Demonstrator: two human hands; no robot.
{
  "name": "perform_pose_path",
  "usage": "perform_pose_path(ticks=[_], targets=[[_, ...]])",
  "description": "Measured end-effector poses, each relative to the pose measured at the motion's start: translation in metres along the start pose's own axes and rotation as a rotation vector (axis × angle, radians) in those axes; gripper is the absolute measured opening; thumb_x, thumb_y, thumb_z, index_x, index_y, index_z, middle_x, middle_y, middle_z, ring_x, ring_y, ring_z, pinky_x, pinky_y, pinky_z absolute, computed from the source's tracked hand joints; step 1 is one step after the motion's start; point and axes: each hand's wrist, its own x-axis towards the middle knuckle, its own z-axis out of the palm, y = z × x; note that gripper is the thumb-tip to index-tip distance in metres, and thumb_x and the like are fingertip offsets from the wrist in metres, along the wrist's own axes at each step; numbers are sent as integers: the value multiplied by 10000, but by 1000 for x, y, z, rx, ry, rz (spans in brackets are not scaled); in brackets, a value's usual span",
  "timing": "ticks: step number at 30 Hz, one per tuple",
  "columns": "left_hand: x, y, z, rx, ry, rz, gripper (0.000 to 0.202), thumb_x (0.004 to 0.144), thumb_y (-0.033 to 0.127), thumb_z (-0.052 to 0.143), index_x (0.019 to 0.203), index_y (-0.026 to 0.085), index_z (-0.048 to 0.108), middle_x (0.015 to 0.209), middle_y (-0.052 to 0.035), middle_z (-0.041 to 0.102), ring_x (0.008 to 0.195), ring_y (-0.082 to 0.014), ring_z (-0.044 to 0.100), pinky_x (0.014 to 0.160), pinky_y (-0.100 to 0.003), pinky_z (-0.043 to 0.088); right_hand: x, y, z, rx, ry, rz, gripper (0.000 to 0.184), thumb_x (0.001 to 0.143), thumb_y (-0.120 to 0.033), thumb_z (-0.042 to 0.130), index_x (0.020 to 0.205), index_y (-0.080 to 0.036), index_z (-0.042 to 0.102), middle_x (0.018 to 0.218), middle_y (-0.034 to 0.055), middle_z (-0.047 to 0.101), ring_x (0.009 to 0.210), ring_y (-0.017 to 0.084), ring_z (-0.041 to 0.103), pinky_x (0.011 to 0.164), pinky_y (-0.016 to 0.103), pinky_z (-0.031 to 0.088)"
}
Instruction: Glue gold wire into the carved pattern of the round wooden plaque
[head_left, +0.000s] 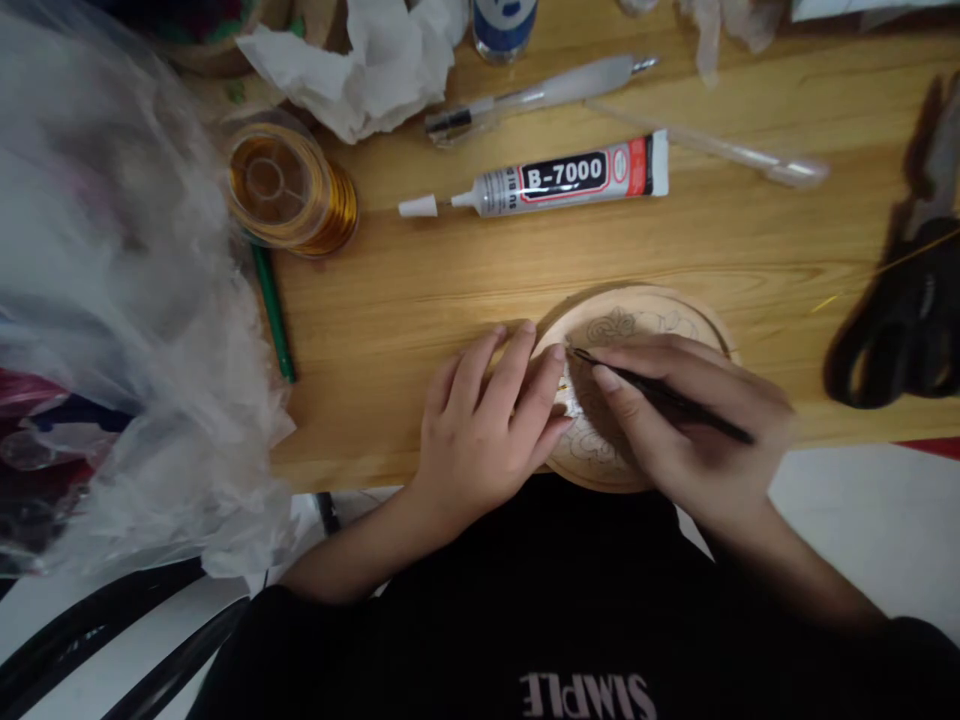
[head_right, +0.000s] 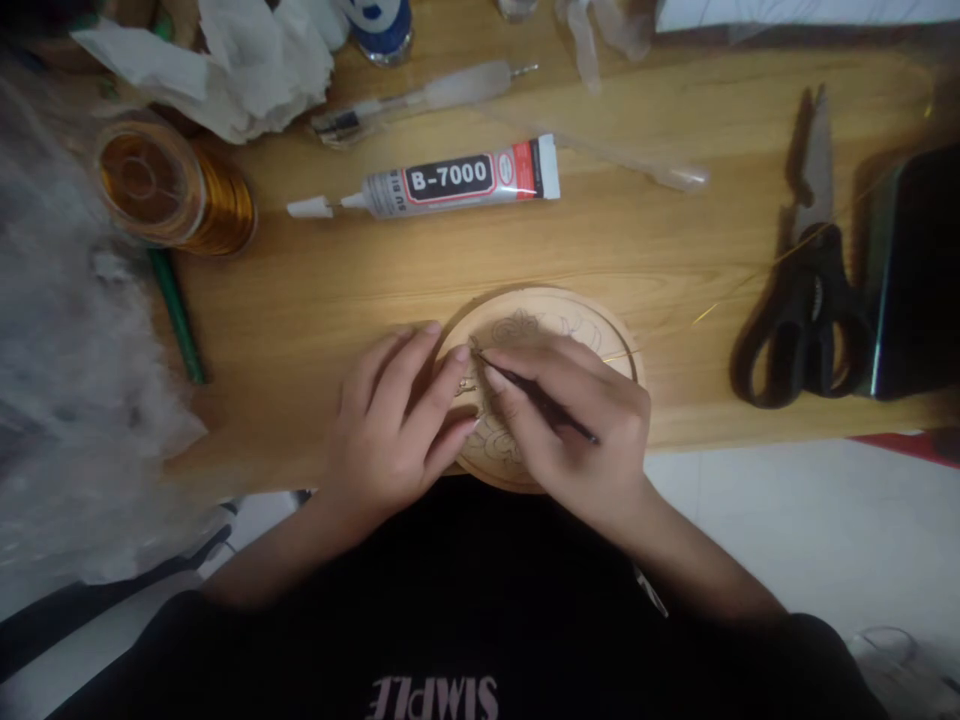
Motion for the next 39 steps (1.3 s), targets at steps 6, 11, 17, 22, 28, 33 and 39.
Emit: perform_pose_path(ticks=[6,11,17,22,28,33,39], targets=[[0,0,0,-8,1,-7,433,933,368,556,1300,140,584,1316,-149,618,1222,-308,540,1024,-429,412,-4,-6,3,-16,21,45,214,856,-133,646,997,-278,717,954,28,745,861,196,703,817,391,604],[1,1,0,-20,8,-15,417,933,349,552,1292,140,588,1317,-143,621,1214,-307,547,1013,-428,419,-4,-11,2,-44,13,71,187,856,-132,649,983,-247,724,945,37,744,859,185,705,818,361,599],[2,1,-1,15,12,-8,405,930,336,551,1274,129,606,1313,-135,632,1188,-308,563,983,-415,428,-6,-11,3,-58,20,63,214,847,-128,659,1002,-260,724,966,40,747,888,201,710,848,390,594],[2,1,0,14,27,-16,392,934,332,541,1269,140,610,1303,-125,642,1185,-305,567,986,-413,429,-6,-2,2,8,58,32,258,827,-118,681,1015,-287,732,958,24,747,875,194,707,799,368,601],[2,4,-2,69,12,21,404,951,351,509,1265,114,601,1315,-158,627,1207,-320,564,977,-419,423,-7,12,-1,87,84,-23,284,795,-92,709,1025,-258,732,937,9,747,868,161,697,802,316,575],[6,11,-6,170,-47,-18,394,950,369,518,1248,127,607,1335,-159,616,1229,-328,563,974,-433,438,2,18,-3,117,61,-97,239,805,-115,702,1005,-242,732,924,21,749,849,169,702,774,325,575],[18,25,0,247,12,-113,446,952,439,498,1206,96,629,1329,-177,617,1205,-355,576,918,-457,479,34,30,-13,178,-45,-223,144,813,-134,695,925,-214,736,896,28,755,829,150,708,758,286,576]])
